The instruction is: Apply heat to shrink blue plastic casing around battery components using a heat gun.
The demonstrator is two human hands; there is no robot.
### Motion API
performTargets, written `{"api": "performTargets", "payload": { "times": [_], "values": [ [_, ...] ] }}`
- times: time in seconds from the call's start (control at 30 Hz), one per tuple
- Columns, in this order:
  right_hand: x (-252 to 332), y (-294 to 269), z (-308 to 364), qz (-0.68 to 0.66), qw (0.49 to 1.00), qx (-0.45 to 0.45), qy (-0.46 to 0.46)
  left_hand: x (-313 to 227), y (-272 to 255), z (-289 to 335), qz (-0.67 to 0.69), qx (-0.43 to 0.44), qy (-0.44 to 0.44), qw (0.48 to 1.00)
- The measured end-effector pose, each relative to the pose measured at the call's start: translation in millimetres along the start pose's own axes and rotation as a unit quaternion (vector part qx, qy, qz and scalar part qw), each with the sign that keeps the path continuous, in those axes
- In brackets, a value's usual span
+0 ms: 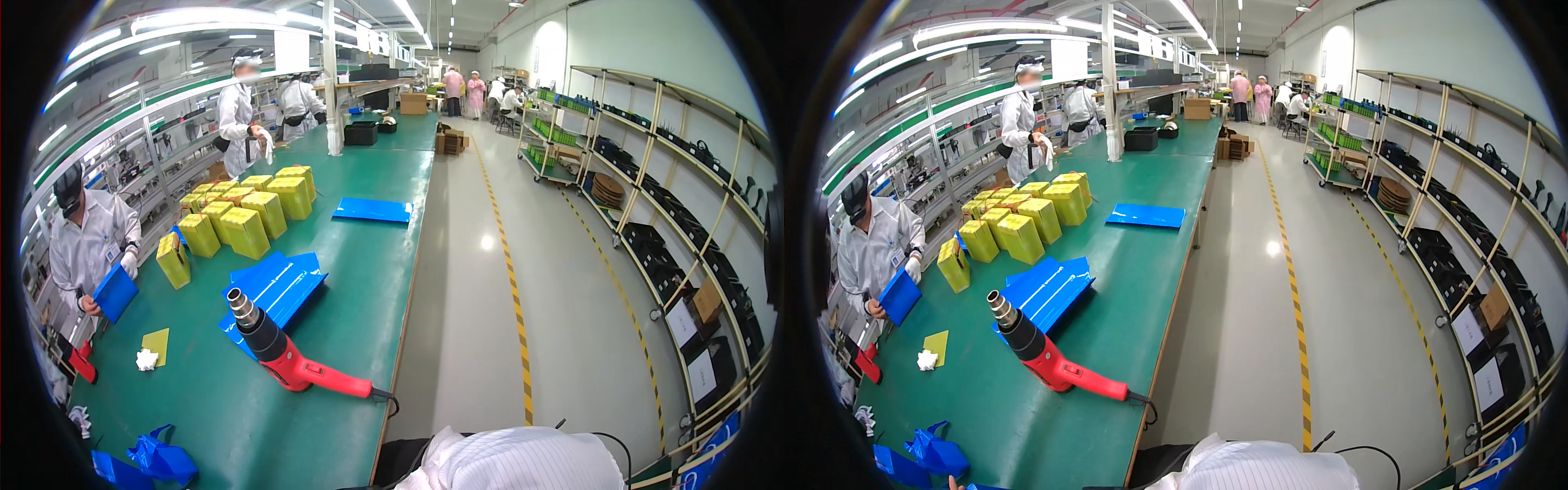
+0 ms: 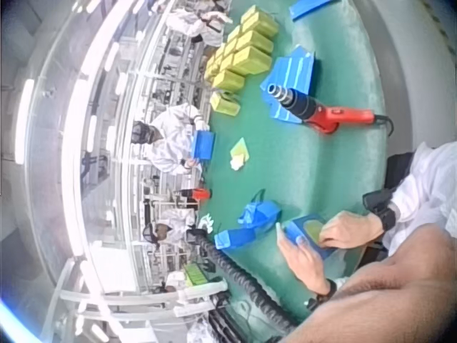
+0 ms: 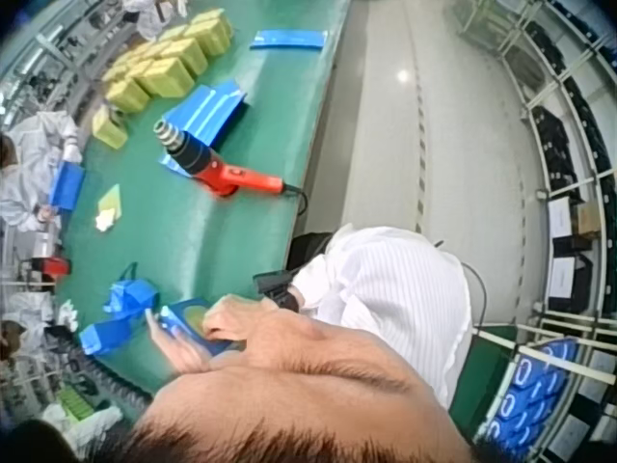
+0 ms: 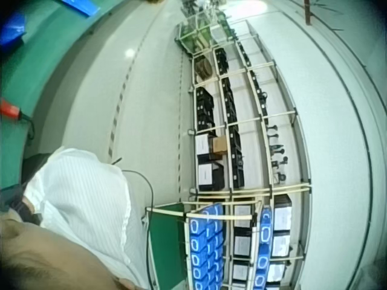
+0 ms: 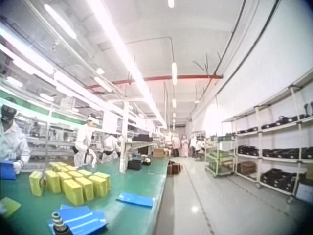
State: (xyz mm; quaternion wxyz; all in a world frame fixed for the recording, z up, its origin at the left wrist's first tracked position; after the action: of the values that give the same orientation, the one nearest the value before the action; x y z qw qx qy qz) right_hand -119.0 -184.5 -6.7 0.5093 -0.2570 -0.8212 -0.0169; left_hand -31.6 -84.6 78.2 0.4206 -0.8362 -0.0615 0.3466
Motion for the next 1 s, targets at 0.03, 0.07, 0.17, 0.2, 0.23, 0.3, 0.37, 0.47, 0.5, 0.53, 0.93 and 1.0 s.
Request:
{"api": "performTargets", "payload": {
  "times": [0.03,0.07,0.17,0.2,0.23,0.3,0.37,0.47,0.5,0.53,0.93,1.0],
  "values": [
    [1.0,-2.5,1.9,-0.002,1.000,0.000,0.001,-1.3,0.4,0.7,0.009,-0.005,-0.011,1.000],
    [1.9,-5.1,4.1,-0.012,1.000,0.025,0.000,-2.1,0.8,1.3,0.019,-0.010,-0.023,1.000],
    [7.0,-6.5,4.5,-0.023,0.999,0.044,0.005,-5.3,1.9,1.8,0.026,-0.021,-0.032,0.999],
    [8.6,-6.1,4.6,-0.021,0.999,0.038,0.008,-6.2,2.6,2.4,0.026,-0.020,-0.034,0.999],
    [8.8,-5.7,3.7,-0.021,0.999,0.039,0.010,-5.7,2.9,2.4,0.031,-0.024,-0.033,0.999],
    [8.7,-5.1,2.3,0.003,1.000,0.024,0.005,-4.1,3.2,2.1,0.038,-0.027,-0.033,0.998],
    [9.0,-5.0,0.6,0.004,1.000,0.023,0.007,-3.0,1.9,0.6,0.018,-0.013,-0.022,1.000],
    [8.8,-4.1,-0.4,0.005,1.000,0.022,0.012,-4.3,-1.5,-0.6,-0.001,0.002,-0.020,1.000],
    [8.6,-3.5,-0.5,0.005,1.000,0.021,0.014,-5.2,-2.3,-1.0,0.001,0.004,-0.021,1.000],
    [8.6,-3.0,-0.8,0.006,1.000,0.020,0.016,-6.6,-2.5,-1.4,0.002,0.005,-0.019,1.000],
    [-4.9,15.1,-7.9,0.009,0.999,-0.023,0.028,-8.8,-3.8,-5.7,-0.063,0.020,-0.013,0.998],
    [-5.2,16.0,-8.5,0.014,0.999,-0.032,0.021,-9.6,-4.4,-6.2,-0.077,0.025,0.003,0.997]
  ]
}}
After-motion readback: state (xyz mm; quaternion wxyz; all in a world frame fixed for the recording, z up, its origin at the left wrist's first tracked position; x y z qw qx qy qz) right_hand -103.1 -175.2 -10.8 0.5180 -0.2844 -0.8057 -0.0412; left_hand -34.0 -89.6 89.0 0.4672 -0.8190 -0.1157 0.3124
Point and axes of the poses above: each hand's wrist, its own z-axis away from the middle knuckle, its own y-axis out of the palm, x = y × z, the point moved 1 cm from there along -z, towards the middle knuckle
